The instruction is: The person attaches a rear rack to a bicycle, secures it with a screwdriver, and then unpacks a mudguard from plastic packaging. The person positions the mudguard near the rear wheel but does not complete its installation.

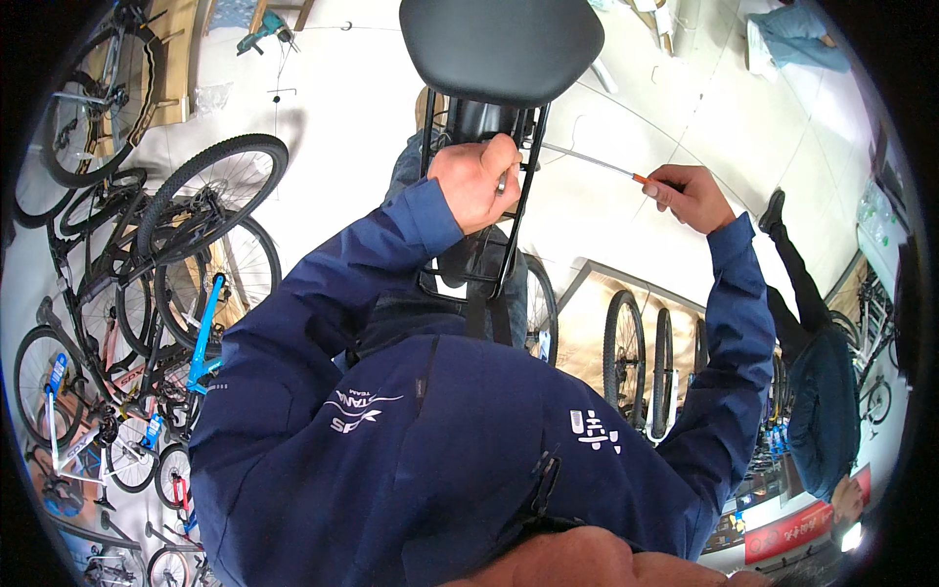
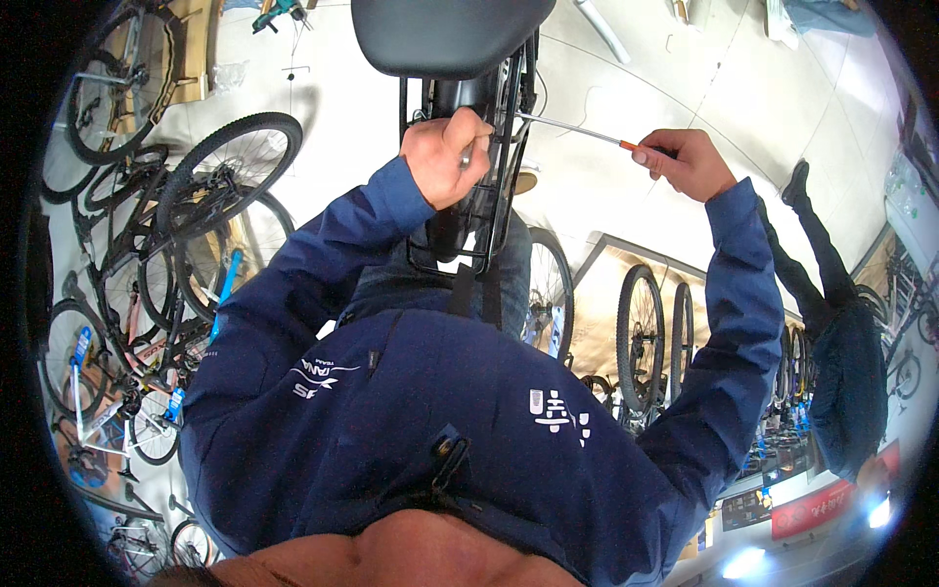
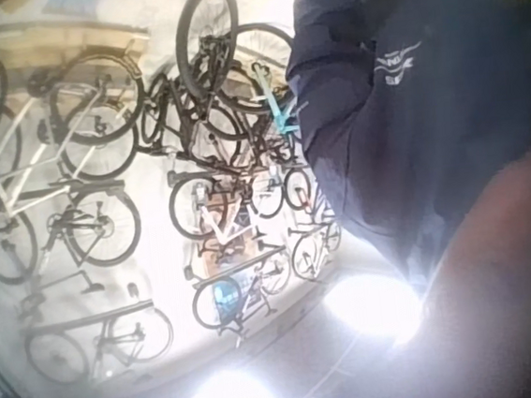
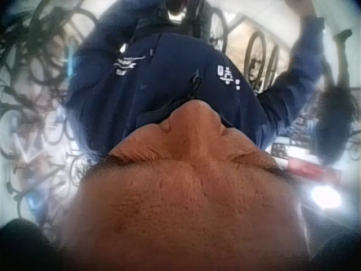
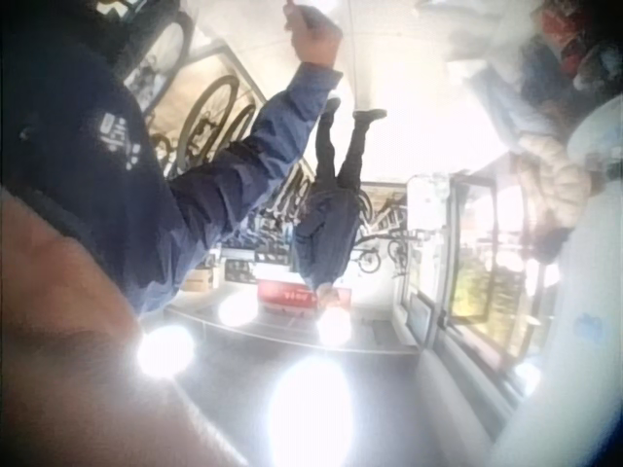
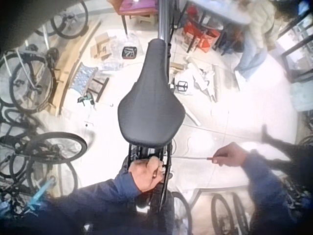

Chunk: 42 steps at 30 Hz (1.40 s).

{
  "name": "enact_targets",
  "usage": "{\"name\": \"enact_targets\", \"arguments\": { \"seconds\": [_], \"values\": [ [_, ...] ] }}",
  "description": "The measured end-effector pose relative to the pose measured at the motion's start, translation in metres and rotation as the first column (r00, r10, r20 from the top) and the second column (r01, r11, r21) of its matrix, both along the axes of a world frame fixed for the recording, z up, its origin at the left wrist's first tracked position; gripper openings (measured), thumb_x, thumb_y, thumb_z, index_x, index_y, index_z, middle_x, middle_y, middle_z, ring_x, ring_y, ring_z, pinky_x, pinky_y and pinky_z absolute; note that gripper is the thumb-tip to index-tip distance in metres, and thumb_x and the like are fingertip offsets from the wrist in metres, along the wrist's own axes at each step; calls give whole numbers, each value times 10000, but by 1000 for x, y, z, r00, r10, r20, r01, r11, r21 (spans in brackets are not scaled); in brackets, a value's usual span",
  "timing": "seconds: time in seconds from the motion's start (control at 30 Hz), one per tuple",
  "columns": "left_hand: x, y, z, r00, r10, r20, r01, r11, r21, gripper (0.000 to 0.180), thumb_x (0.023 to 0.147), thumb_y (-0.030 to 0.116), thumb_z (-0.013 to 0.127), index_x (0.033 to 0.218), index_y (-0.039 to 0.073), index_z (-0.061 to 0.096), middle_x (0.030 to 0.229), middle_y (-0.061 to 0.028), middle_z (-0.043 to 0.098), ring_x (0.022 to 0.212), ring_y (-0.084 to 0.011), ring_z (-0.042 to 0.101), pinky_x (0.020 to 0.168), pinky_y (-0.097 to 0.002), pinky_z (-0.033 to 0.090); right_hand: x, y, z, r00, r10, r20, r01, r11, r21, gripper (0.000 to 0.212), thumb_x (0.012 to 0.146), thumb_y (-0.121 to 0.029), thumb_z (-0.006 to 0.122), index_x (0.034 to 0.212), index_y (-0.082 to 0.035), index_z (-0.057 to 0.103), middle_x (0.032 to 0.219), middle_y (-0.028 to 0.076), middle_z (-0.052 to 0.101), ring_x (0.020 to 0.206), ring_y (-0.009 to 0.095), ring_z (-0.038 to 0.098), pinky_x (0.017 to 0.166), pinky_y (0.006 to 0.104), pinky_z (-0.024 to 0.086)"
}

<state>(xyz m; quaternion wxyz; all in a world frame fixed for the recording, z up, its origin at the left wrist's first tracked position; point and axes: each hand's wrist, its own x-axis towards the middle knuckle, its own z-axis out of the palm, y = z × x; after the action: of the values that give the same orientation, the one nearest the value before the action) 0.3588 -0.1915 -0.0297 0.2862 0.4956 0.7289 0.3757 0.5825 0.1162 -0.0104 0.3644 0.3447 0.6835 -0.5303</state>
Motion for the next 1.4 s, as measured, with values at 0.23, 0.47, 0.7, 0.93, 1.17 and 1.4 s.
{"name": "enact_targets", "arguments": {
  "seconds": [0.23,0.47,0.7,0.93,1.17,1.4],
  "values": [
    [-27,9,5,936,252,244,-213,961,-177,195,1022,178,602,1113,5,607,737,-112,706,603,-209,692,603,-342,553,11,-17,10,935,284,-212,-203,919,337,410,774,-179,821,1058,-44,559,817,128,593,697,234,584,718,343,523],
    [-58,17,6,705,322,632,-91,924,-370,317,1030,237,583,908,-26,710,697,-81,705,574,-138,673,555,-282,555,26,-42,22,856,326,-400,-83,852,517,310,854,-105,805,1128,-23,685,1011,151,702,869,304,702,764,332,553],
    [-58,19,-10,925,227,306,-193,972,-137,268,999,217,597,861,4,683,679,-96,707,625,-240,722,596,-359,572,29,-55,24,902,300,-312,-79,822,564,358,864,-118,809,1197,-39,702,1034,151,717,905,281,721,789,317,559],
    [-55,24,-21,903,231,363,-191,971,-142,172,968,182,625,902,23,642,671,-101,687,626,-264,711,611,-387,570,25,-57,27,900,311,-306,-94,823,560,346,867,-116,809,1190,-37,711,1024,143,719,881,259,722,776,308,561],
    [-39,44,-40,930,167,327,-151,986,-73,154,905,158,615,831,29,658,745,-189,682,705,-415,673,643,-498,549,22,-60,29,909,277,-312,-72,842,535,331,871,-112,802,1179,-32,711,1006,140,714,867,261,715,772,306,556],
    [-27,50,-39,850,317,421,-229,942,-247,224,935,165,586,773,39,679,718,-155,699,707,-372,694,672,-481,559,24,-63,27,902,267,-340,-54,850,524,321,855,-93,800,1157,-35,711,982,139,703,838,291,698,761,322,553]
  ]
}}
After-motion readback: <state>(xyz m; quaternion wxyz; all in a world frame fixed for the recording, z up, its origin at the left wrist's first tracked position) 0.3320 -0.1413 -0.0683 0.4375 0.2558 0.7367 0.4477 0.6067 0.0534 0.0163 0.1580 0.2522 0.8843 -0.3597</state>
